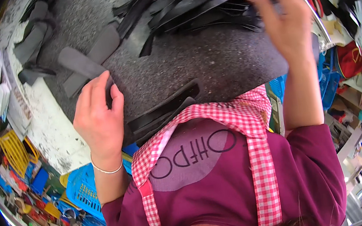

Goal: Layering and arranging black fabric shoe components on a workbench.

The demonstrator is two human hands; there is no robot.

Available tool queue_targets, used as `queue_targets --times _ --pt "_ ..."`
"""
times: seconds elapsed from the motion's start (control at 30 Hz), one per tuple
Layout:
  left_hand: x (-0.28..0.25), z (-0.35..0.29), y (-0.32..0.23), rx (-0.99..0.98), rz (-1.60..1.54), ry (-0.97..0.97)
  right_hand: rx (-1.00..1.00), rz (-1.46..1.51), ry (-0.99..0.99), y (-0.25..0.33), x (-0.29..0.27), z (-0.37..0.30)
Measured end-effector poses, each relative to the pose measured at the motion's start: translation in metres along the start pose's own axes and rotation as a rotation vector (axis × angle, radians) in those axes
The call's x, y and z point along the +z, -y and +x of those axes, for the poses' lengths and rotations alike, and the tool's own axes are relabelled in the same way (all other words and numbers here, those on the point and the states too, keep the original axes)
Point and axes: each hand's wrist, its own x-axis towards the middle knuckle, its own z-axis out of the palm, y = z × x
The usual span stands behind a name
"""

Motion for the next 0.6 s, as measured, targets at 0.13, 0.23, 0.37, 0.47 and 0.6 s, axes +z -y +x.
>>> queue_targets --times 0.13,0.23,0.37,0.47,0.6 --pt "-0.003 -0.008 0.01 0.003 -0.27 -0.052 0.07 0.287 -0.172 0.018 -0.023 0.005" --pt "-0.019 -0.007 0.007 0.173 -0.365 -0.172 0.076 0.383 -0.124 0.036 -0.023 -0.001" --pt "-0.009 -0.003 -0.011 0.492 -0.363 0.01 0.034 0.499 -0.119 0.069 -0.022 0.0" --pt "0.007 -0.01 -0.02 0.476 -0.218 0.113 0.015 0.493 0.043 0.096 -0.016 -0.002" --pt "0.002 -0.027 -0.017 0.379 -0.205 0.204 -0.041 0.432 0.478 0.124 0.012 0.006"
